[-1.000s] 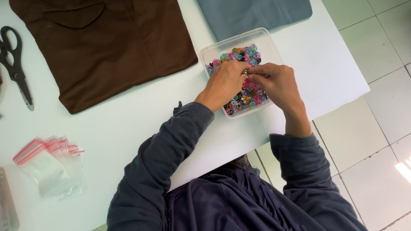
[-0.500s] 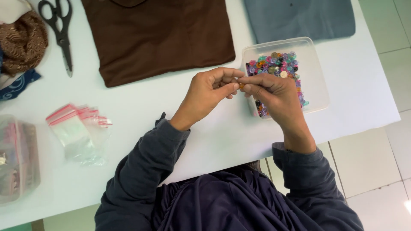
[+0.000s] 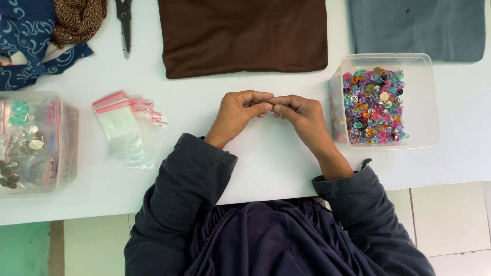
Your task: Sorting small orange buttons from a mixed container and placing them into small plastic zip-lock bags.
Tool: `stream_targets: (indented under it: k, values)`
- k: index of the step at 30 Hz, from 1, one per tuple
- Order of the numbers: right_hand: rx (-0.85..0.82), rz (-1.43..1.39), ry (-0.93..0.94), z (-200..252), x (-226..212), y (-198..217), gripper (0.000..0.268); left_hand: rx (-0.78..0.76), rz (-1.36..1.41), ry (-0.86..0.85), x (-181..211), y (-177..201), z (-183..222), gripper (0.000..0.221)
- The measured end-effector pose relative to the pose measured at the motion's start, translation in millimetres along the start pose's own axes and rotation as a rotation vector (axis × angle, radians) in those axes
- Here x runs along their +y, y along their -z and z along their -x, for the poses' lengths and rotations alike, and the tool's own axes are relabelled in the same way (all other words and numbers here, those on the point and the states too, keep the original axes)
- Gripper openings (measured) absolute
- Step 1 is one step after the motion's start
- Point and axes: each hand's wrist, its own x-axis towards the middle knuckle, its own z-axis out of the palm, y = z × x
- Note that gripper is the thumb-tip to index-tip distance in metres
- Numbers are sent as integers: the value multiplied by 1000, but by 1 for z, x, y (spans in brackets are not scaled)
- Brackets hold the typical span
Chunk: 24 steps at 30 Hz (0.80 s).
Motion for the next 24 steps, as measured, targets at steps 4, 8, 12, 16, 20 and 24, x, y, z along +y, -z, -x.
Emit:
stream_targets:
  k: [4, 8, 12, 16, 20, 24]
  values:
    - [-14, 15, -15, 1, -3, -3, 19, 9, -14, 19, -6, -3, 2, 24]
    - [32, 131, 60, 5, 9, -3, 17, 28, -3, 20, -15, -8, 6, 22]
    - [93, 293, 152, 8, 13, -3, 15, 47, 29, 25, -19, -8, 6, 24]
    - [89, 283, 190, 6, 13, 0, 13, 38, 13, 33, -10, -10, 6, 21]
    - [42, 227, 180, 5, 15, 5, 10, 47, -26, 38, -18, -10, 5, 16]
    - [36, 85, 114, 2, 23, 4, 13, 53, -81, 34, -16, -11, 5, 14]
